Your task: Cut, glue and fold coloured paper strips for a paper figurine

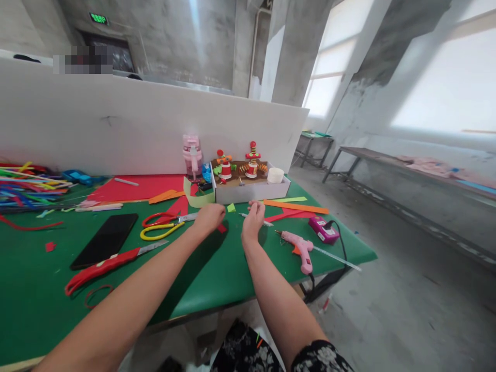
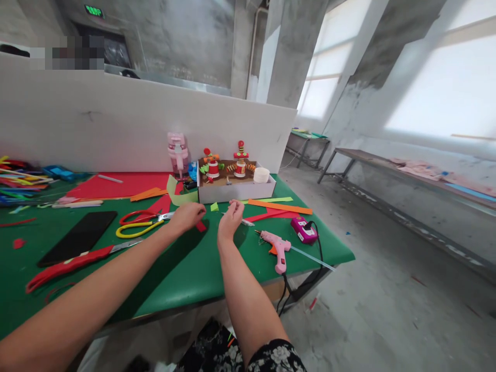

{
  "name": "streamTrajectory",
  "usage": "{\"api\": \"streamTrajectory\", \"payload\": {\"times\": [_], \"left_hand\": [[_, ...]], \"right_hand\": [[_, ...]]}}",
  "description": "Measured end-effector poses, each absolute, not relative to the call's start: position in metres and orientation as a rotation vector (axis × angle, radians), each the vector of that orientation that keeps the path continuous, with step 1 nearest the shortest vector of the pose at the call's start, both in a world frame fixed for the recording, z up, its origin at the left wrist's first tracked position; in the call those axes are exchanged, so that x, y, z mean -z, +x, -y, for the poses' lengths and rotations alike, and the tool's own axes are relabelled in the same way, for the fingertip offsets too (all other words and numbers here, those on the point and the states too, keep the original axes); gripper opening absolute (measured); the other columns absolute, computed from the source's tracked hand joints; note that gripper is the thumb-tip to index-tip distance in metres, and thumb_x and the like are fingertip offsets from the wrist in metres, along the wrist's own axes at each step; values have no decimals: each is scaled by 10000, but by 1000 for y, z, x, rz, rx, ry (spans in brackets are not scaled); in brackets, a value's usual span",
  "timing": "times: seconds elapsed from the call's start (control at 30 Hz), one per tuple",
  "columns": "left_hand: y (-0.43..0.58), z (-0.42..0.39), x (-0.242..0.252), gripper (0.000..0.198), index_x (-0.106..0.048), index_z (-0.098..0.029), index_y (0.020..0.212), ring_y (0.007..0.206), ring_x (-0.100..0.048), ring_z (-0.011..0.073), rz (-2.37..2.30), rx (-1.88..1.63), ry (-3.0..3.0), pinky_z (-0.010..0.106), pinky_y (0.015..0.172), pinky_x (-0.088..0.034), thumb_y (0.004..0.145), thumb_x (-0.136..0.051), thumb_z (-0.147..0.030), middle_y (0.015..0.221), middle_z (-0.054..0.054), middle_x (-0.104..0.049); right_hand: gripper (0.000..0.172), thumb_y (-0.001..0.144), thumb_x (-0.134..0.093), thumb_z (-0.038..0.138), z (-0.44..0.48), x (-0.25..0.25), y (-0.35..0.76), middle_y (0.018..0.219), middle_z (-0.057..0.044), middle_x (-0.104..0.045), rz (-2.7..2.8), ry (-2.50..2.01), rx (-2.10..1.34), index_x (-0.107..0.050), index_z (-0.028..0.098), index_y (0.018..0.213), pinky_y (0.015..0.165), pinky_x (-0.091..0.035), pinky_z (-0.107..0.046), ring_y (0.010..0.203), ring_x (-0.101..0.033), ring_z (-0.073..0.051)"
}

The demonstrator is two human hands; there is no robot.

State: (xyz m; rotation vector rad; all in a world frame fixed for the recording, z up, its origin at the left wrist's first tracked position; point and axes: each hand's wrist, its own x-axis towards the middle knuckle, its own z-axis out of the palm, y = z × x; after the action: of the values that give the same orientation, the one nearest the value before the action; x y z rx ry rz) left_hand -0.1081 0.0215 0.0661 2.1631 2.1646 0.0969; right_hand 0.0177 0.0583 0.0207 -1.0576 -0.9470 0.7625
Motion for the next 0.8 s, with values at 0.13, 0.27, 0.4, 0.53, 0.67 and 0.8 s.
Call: {"api": "streamTrajectory", "payload": {"times": [0.13, 0.27, 0.4, 0.53, 0.67, 0.8], "left_hand": [[-87, -49, -61, 342, -613, -174, 1191, 1048, -642, 224, -2238, -200, 2073, 449, 895, -556, 927, -609, -391, 1208, 88, -646], [-82, -61, -50, 337, -610, -173, 1194, 1021, -649, 216, -2275, -312, 1979, 433, 870, -566, 926, -612, -378, 1198, 87, -648], [-109, -58, -49, 308, -621, -187, 1178, 1028, -645, 211, -2254, -406, 1941, 424, 877, -564, 933, -603, -373, 1206, 82, -647], [-122, -56, -51, 322, -620, -177, 1183, 1043, -641, 221, -2204, -433, 1944, 439, 888, -560, 931, -603, -377, 1216, 83, -644], [-104, -62, -47, 344, -608, -178, 1205, 1064, -635, 228, -2137, -444, 1949, 454, 903, -554, 926, -611, -379, 1238, 91, -633], [-100, -62, -42, 354, -610, -177, 1199, 1047, -643, 235, -2047, -513, 1926, 436, 875, -562, 915, -628, -386, 1205, 78, -642]], "right_hand": [[183, 881, -393, 358, -57, -22, 18, 915, -62, -673, 962, -1046, -754, -514, 220, 881, 785, -480, -302, 785, -595, -167], [153, 864, -412, 323, -56, -21, 18, 886, -63, -685, 977, -1044, -747, -525, 220, 869, 730, -490, -301, 739, -598, -169], [158, 858, -413, 315, -56, -19, 15, 873, -66, -688, 991, -1049, -760, -534, 214, 868, 708, -489, -294, 717, -603, -167], [173, 869, -392, 308, -54, -24, 14, 882, -64, -681, 1009, -1049, -769, -535, 212, 877, 732, -487, -296, 727, -604, -167], [165, 870, -403, 283, -46, -31, 15, 874, -61, -674, 1094, -1020, -716, -551, 216, 846, 803, -485, -313, 790, -608, -181], [212, 897, -390, 265, -29, -32, 9, 888, -74, -684, 1482, -865, -533, -596, 225, 863, 840, -494, -317, 861, -628, -201]]}}
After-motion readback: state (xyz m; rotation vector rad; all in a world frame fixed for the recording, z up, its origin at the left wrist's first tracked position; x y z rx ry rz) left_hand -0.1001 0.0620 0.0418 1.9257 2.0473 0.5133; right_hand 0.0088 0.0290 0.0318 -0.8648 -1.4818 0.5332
